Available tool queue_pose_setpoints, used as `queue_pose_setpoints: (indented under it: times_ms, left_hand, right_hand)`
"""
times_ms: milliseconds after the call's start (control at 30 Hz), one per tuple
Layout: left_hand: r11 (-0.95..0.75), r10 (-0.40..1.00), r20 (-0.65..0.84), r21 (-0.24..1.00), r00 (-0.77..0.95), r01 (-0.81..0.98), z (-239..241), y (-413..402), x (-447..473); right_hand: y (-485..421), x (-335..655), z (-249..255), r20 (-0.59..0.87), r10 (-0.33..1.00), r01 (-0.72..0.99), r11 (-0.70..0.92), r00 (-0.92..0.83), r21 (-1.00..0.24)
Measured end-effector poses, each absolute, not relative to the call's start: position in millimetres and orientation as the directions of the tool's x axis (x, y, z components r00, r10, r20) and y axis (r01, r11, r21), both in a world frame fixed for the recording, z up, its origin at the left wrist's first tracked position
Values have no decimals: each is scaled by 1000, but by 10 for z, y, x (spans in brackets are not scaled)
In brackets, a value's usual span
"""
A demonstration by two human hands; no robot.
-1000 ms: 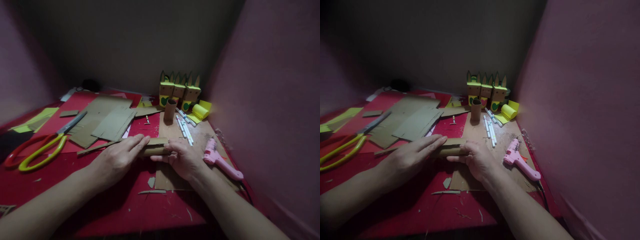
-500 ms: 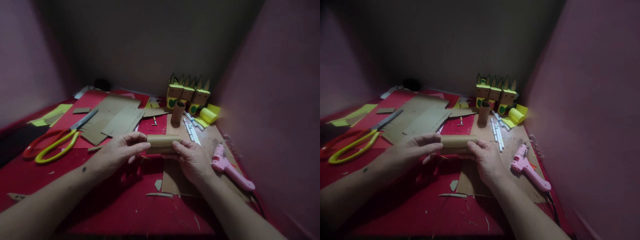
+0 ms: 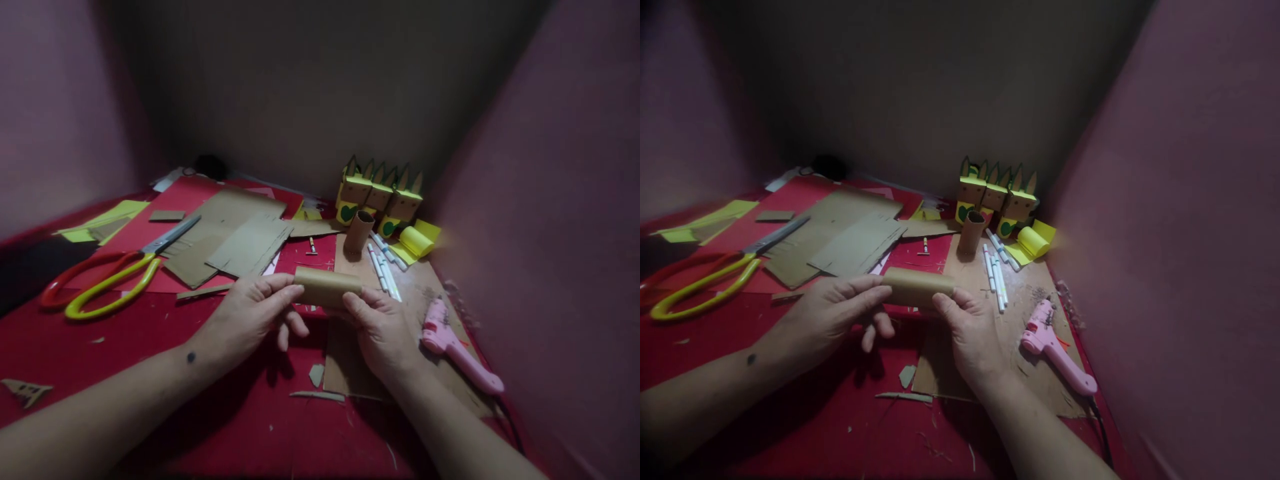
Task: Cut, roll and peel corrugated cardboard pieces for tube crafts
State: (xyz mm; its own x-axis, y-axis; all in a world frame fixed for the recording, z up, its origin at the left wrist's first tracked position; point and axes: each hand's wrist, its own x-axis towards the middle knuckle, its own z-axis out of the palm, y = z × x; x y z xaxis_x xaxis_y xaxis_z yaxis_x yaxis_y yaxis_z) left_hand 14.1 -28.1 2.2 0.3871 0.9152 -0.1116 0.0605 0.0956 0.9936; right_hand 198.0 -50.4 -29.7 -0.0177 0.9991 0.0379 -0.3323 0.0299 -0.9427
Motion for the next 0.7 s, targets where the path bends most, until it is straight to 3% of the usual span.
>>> queue_pose_setpoints:
  times_ms: [367, 700]
  left_hand:
    - [94, 935, -111, 993, 338, 67, -67, -279, 192]
    - [103, 920, -155, 982, 359, 161, -73, -253, 235]
  right_hand:
    - [-495, 1932, -308, 63, 998, -289, 55, -20, -956]
    - [-470, 1934, -323, 43, 999, -373, 38, -5, -927]
